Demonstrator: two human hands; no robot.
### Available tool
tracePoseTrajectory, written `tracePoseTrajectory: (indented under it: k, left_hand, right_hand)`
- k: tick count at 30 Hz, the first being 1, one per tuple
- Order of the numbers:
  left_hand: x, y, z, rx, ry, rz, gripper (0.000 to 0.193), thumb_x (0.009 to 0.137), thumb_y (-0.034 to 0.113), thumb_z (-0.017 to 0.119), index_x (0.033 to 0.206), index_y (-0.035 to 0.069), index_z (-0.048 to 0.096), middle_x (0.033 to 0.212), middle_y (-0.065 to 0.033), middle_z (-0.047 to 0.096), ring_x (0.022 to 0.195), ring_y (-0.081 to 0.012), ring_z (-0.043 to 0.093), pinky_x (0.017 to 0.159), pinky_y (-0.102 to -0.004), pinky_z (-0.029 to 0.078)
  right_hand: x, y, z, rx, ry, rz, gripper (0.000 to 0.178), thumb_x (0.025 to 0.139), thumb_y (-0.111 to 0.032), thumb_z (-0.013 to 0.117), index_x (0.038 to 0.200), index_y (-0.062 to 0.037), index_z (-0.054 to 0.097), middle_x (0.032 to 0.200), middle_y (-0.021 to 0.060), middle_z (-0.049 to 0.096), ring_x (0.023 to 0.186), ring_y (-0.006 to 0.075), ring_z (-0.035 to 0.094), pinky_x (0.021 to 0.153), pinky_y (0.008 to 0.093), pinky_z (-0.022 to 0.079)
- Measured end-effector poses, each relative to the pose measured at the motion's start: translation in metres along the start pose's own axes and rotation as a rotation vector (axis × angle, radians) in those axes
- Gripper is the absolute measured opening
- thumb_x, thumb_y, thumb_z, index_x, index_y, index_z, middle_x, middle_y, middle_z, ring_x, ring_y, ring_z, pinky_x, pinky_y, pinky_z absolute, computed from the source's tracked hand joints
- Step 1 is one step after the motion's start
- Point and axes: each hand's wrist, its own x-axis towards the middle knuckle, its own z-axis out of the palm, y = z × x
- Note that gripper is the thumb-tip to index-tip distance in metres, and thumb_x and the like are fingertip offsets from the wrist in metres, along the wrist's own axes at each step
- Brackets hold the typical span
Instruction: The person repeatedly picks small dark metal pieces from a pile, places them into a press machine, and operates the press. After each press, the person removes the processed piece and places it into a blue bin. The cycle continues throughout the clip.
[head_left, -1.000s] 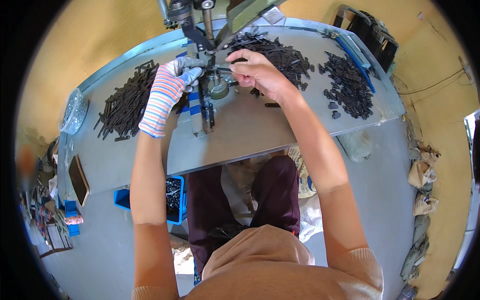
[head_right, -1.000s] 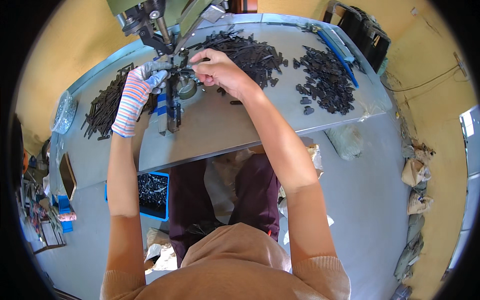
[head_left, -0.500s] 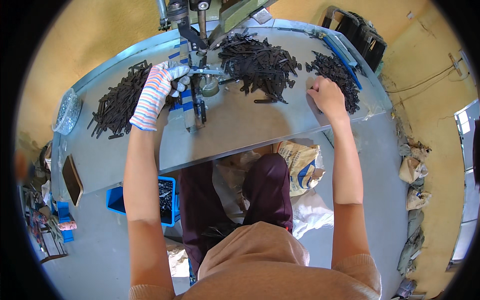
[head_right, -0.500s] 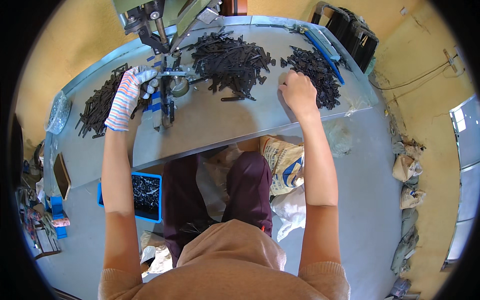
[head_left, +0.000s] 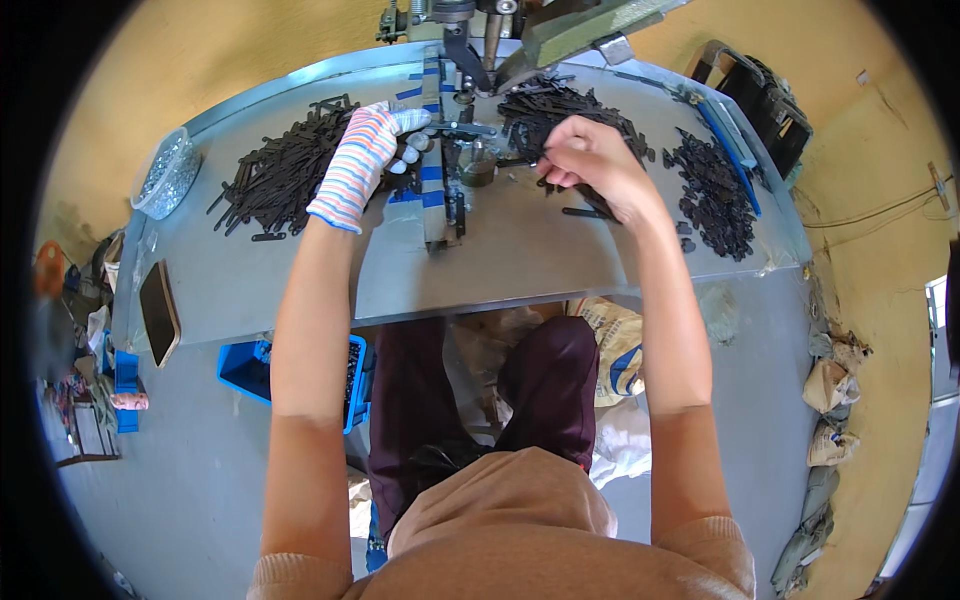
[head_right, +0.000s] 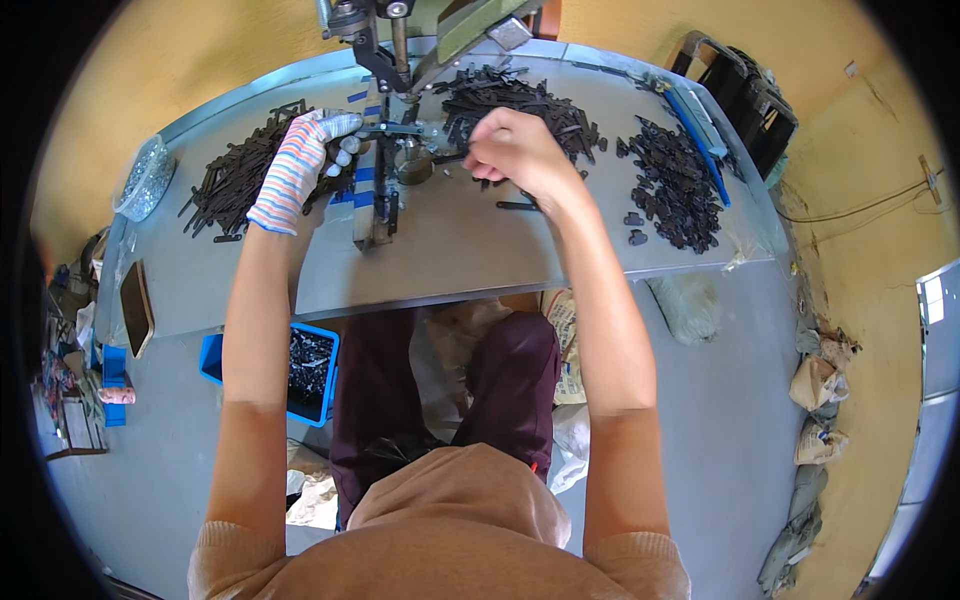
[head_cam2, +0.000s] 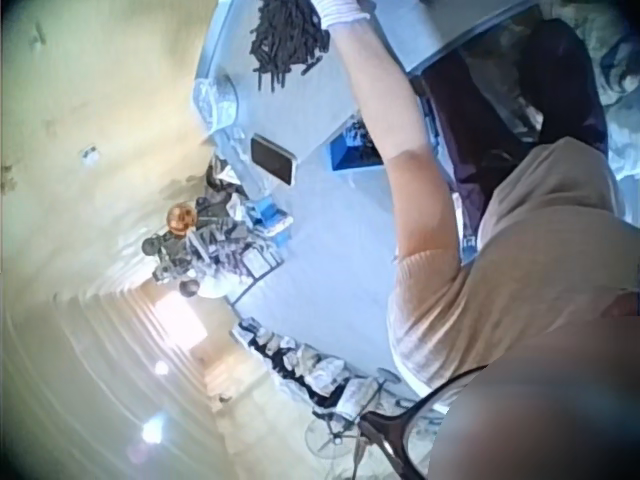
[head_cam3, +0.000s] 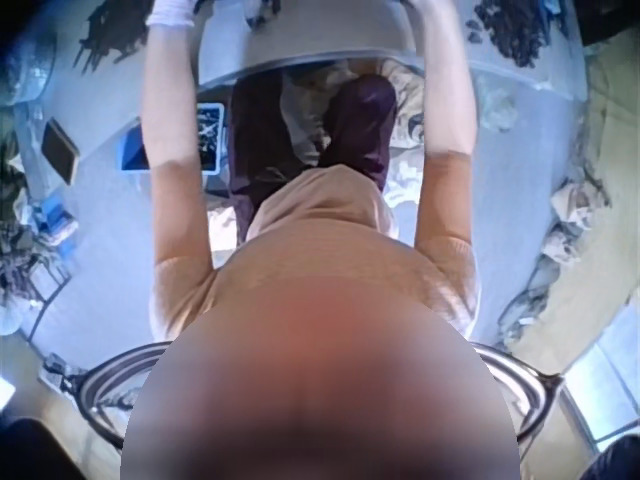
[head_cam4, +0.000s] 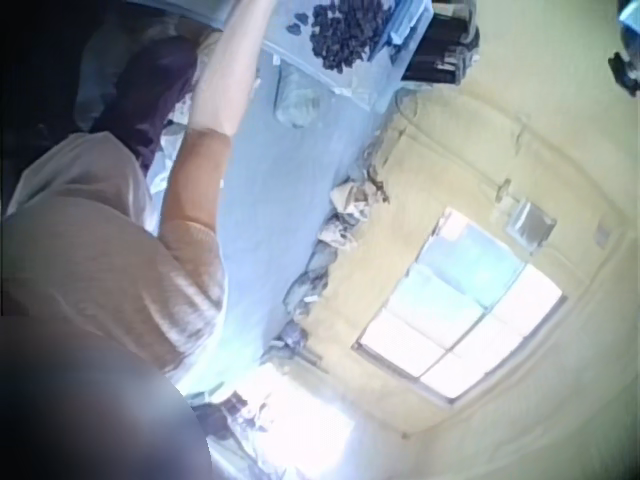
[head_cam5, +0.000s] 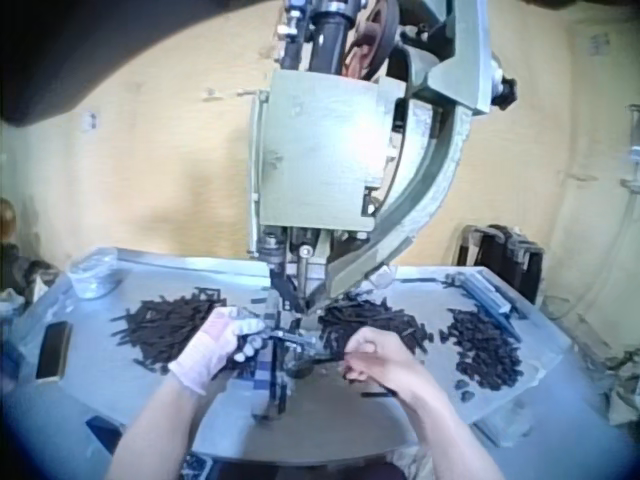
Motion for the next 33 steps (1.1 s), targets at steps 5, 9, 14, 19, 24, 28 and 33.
tracePoseTrajectory:
  k: [5, 9, 14, 19, 24, 28, 33]
  left_hand:
    - [0.001, 0.000, -0.006, 0.000, 0.066, 0.007, 0.016, 0.076, 0.022, 0.064, 0.076, 0.008, 0.056, 0.057, 0.0015, 0.052, 0.044, -0.0066, 0.044, 0.039, -0.0201, 0.031]
    - [0.002, 0.001, -0.009, 0.033, 0.042, -0.009, 0.017, 0.076, 0.023, 0.064, 0.073, 0.008, 0.057, 0.057, 0.0023, 0.051, 0.044, -0.0066, 0.042, 0.039, -0.0201, 0.030]
    - [0.003, 0.001, -0.010, 0.047, 0.041, -0.024, 0.017, 0.077, 0.022, 0.064, 0.074, 0.007, 0.058, 0.057, 0.0021, 0.051, 0.044, -0.0066, 0.043, 0.038, -0.0201, 0.029]
    - [0.002, 0.002, -0.009, 0.066, 0.066, -0.045, 0.017, 0.078, 0.022, 0.062, 0.071, 0.008, 0.057, 0.055, 0.0027, 0.049, 0.044, -0.0060, 0.042, 0.037, -0.0197, 0.028]
    - [-0.001, 0.003, -0.009, 0.086, 0.043, -0.068, 0.018, 0.078, 0.023, 0.062, 0.068, 0.009, 0.056, 0.054, 0.0033, 0.049, 0.044, -0.0057, 0.041, 0.036, -0.0198, 0.028]
    - [0.001, 0.003, -0.009, 0.083, 0.074, -0.113, 0.019, 0.077, 0.023, 0.063, 0.067, 0.008, 0.056, 0.053, 0.0030, 0.048, 0.042, -0.0061, 0.041, 0.036, -0.0201, 0.028]
    - [0.001, 0.002, -0.009, 0.103, 0.058, -0.128, 0.021, 0.076, 0.024, 0.064, 0.066, 0.006, 0.058, 0.053, 0.0024, 0.049, 0.042, -0.0066, 0.040, 0.035, -0.0206, 0.029]
  right_hand:
    - [0.036, -0.001, 0.034, 0.044, -0.021, 0.034, 0.012, 0.085, -0.012, 0.051, 0.092, -0.0019, 0.053, 0.073, 0.0039, 0.056, 0.062, 0.0065, 0.049, 0.056, 0.0194, 0.039]
    - [0.043, 0.001, 0.045, 0.038, -0.021, 0.017, 0.019, 0.087, -0.018, 0.052, 0.098, -0.0017, 0.052, 0.074, 0.0021, 0.054, 0.062, 0.0058, 0.046, 0.057, 0.0190, 0.038]
    - [0.043, 0.000, 0.050, 0.004, -0.019, 0.038, 0.019, 0.087, -0.017, 0.052, 0.099, -0.0027, 0.052, 0.075, 0.0014, 0.053, 0.061, 0.0046, 0.044, 0.054, 0.0184, 0.037]
    - [0.043, 0.001, 0.048, -0.028, -0.007, 0.071, 0.018, 0.086, -0.015, 0.053, 0.100, -0.0031, 0.053, 0.072, -0.0006, 0.051, 0.060, 0.0036, 0.042, 0.049, 0.0181, 0.035]
    - [0.044, 0.009, 0.045, -0.059, 0.016, 0.003, 0.015, 0.086, -0.014, 0.052, 0.097, -0.0031, 0.055, 0.072, -0.0022, 0.050, 0.060, 0.0036, 0.042, 0.049, 0.0182, 0.035]
    - [0.046, 0.016, 0.039, 0.058, 0.152, -0.008, 0.015, 0.085, -0.013, 0.052, 0.094, -0.0027, 0.057, 0.074, -0.0024, 0.050, 0.061, 0.0039, 0.043, 0.051, 0.0188, 0.036]
    - [0.047, 0.020, 0.037, 0.128, 0.243, -0.023, 0.016, 0.083, -0.013, 0.052, 0.095, -0.0024, 0.057, 0.080, 0.0003, 0.055, 0.062, 0.0043, 0.045, 0.053, 0.0188, 0.037]
